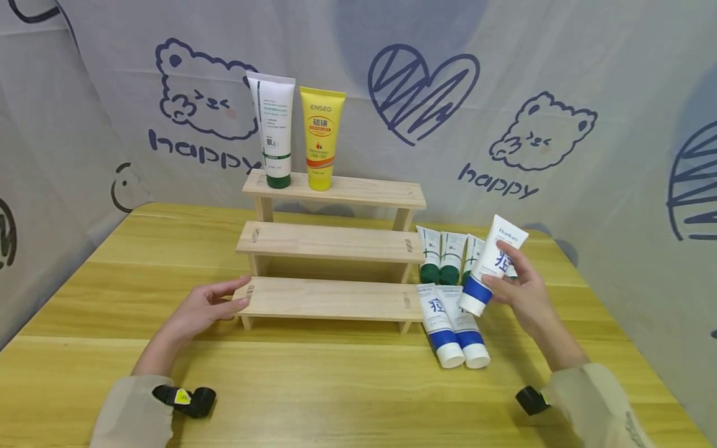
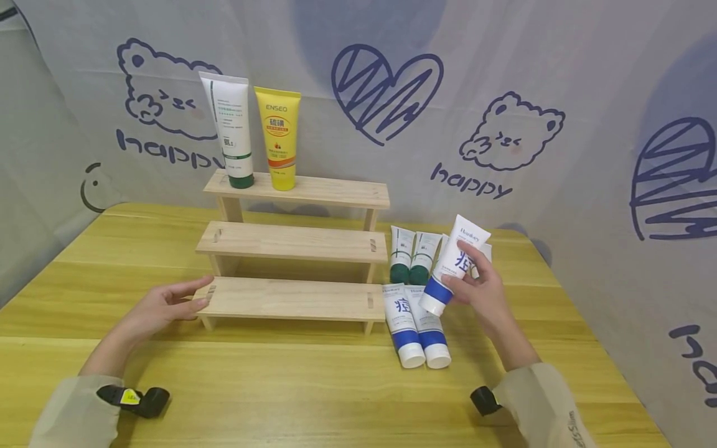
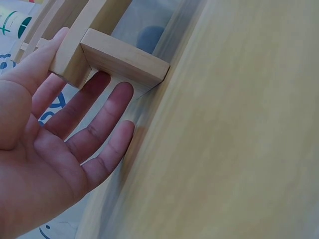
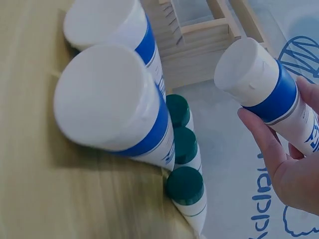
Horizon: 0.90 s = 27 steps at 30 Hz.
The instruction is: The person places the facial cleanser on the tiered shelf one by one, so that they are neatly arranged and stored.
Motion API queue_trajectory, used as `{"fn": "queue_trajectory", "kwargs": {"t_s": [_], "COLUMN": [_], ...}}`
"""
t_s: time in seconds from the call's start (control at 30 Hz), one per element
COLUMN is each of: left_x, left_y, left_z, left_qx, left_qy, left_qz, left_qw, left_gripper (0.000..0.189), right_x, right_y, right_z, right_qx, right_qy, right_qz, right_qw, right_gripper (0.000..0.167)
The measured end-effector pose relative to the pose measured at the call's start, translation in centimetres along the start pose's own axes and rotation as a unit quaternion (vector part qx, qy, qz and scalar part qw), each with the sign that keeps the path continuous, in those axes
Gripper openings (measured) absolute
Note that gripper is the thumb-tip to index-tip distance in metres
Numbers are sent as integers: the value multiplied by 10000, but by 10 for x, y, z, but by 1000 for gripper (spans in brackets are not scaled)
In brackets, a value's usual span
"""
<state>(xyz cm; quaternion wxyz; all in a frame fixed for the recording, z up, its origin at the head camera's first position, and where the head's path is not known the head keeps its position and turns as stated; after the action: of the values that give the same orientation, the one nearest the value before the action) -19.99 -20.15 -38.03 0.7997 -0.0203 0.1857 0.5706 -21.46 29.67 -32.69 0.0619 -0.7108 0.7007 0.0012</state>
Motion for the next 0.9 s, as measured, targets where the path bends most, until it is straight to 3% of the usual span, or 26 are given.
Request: {"fn": "queue_trajectory", "kwargs": {"t_s": [0.23,0.53,0.9], "left_x": [0,-1,0], "left_y": [-1,-2,-1], "left_z": [-1,-3,3], "left_qx": [-14,-43,-64], "left_qy": [-23,-14,-6], "left_qz": [-23,-5,-7], "left_qw": [10000,10000,10000], "left_gripper": [55,55,55], "right_x": [20,27,55], "right_y": [-4,16,22], "right_z": [-26,-38,-64], "right_qx": [-111,-1000,-1028], "right_qy": [511,936,988], "right_qz": [108,-83,208], "right_qw": [9986,9905,9896], "right_gripper": [61,61,59]}}
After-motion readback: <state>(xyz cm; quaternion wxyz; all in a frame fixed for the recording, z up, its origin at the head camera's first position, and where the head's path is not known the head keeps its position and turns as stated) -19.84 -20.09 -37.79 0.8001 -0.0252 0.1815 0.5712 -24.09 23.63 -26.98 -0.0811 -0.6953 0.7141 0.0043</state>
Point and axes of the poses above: each hand's wrist, its own y-axis towards the middle knuckle, its own x-axis out of the palm, z = x × y, the point moved 4 cm from there along y, towards the middle knuckle, and after that the axes turned 12 degrees about x, right-handed, at the moved point
